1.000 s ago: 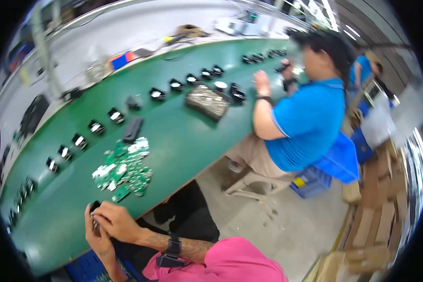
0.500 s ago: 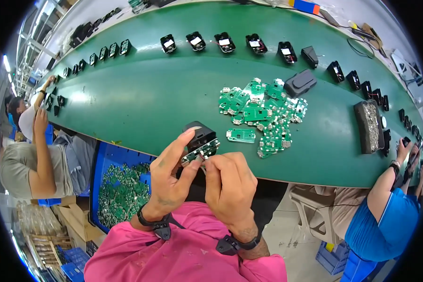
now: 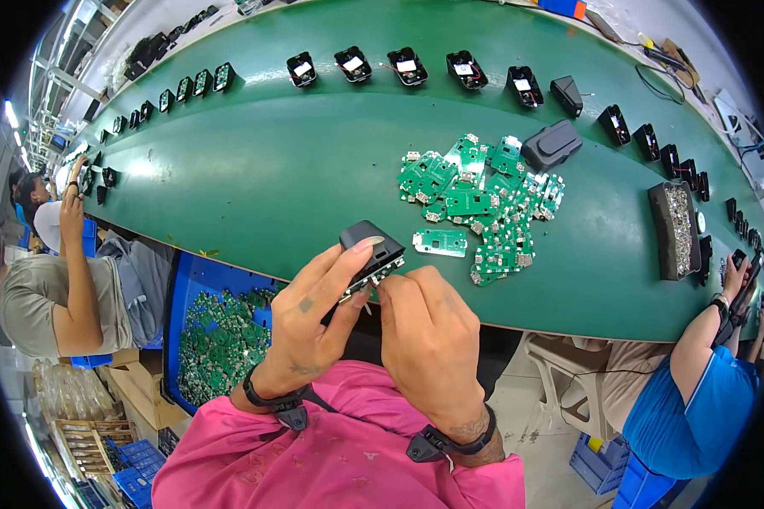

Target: Assembling circuit boards into black plastic housings on a factory assembly line.

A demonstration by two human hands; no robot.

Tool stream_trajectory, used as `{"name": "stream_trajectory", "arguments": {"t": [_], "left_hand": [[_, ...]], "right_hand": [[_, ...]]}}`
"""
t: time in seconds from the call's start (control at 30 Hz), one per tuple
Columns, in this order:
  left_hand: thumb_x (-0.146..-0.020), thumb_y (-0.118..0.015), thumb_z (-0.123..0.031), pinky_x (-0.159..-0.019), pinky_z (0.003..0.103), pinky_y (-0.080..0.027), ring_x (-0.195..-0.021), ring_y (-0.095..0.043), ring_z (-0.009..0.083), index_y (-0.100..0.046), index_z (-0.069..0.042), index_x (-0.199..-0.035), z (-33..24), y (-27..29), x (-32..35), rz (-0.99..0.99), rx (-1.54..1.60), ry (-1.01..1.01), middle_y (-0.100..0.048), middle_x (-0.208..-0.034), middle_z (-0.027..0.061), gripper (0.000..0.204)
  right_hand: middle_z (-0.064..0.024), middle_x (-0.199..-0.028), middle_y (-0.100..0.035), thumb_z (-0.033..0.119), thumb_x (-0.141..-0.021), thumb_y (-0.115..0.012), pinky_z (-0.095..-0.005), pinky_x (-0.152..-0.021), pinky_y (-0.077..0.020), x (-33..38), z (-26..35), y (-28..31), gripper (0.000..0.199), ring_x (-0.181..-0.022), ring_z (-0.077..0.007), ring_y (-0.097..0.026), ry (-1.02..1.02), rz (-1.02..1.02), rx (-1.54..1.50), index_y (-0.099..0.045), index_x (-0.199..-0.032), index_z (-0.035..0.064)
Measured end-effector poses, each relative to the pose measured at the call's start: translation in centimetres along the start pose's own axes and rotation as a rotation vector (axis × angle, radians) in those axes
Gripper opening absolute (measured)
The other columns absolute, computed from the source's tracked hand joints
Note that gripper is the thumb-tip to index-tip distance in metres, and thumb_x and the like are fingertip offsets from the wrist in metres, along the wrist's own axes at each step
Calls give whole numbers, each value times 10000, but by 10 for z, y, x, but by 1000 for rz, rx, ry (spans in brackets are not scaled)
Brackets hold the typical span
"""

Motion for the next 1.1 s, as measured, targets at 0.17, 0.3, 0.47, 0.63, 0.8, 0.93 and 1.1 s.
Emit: {"name": "stream_trajectory", "arguments": {"t": [0.17,0.3,0.47,0.63,0.8,0.93,1.1], "left_hand": [[-843,-657,28,-633,352,-556,-729,-658,259,-561,-108,-1397,0,-3,2,-14,-75,-9,-619,-1179,212,578],[-837,-666,20,-617,348,-552,-727,-658,260,-557,-106,-1401,0,-9,5,-47,-143,-13,-629,-1155,209,588],[-904,-615,54,-744,306,-582,-917,-685,207,-499,1,-1399,19,-16,0,24,337,303,-628,-1239,168,512],[-964,-577,-3,-802,272,-600,-957,-667,142,-426,-19,-1444,20,-10,9,-16,839,580,-588,-1198,106,503],[-1028,-532,-271,-667,291,-622,-888,-703,189,-345,-66,-1492,32,-12,25,56,1260,772,-633,-1133,114,541],[-1033,-515,-381,-480,214,-539,-675,-682,140,-375,-115,-1457,33,-28,26,334,1536,821,-654,-885,63,520],[-1016,-513,-193,-648,256,-549,-790,-640,118,-403,-142,-1409,27,-17,32,273,1626,836,-613,-978,52,411]], "right_hand": [[-139,-815,-589,-40,-844,-651,-401,-589,-468,-1,0,-3,70,-681,-327,-603,-45,20,-14,-610,-892,-10],[-145,-806,-589,-46,-845,-645,-406,-580,-467,2,-2,-8,67,-678,-336,-606,-76,-4,-28,-618,-896,-11],[-121,-804,-602,-6,-861,-663,-359,-572,-466,-1,-18,-12,49,-662,-267,-607,-109,-13,-93,-636,-902,-9],[-60,-771,-587,57,-917,-650,-267,-564,-444,4,-31,-16,80,-654,-123,-574,-359,10,-314,-648,-905,-22],[-31,-747,-519,56,-940,-618,-248,-508,-374,26,-41,-20,136,-568,-86,-491,-311,50,-290,-584,-832,-21],[-83,-747,-523,69,-945,-596,-287,-523,-387,34,-41,-9,158,-595,-148,-509,-262,205,-497,-552,-817,-15],[-11,-765,-487,141,-1022,-536,-213,-407,-364,43,-49,-25,228,-504,-68,-474,-434,115,-917,-509,-850,-6]]}}
Point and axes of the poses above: each hand's wrist, its own x-axis away from the middle knuckle, its own y-axis out of the back of the hand, z = x × y, the point moved 2 cm from there along -x, towards the middle knuckle
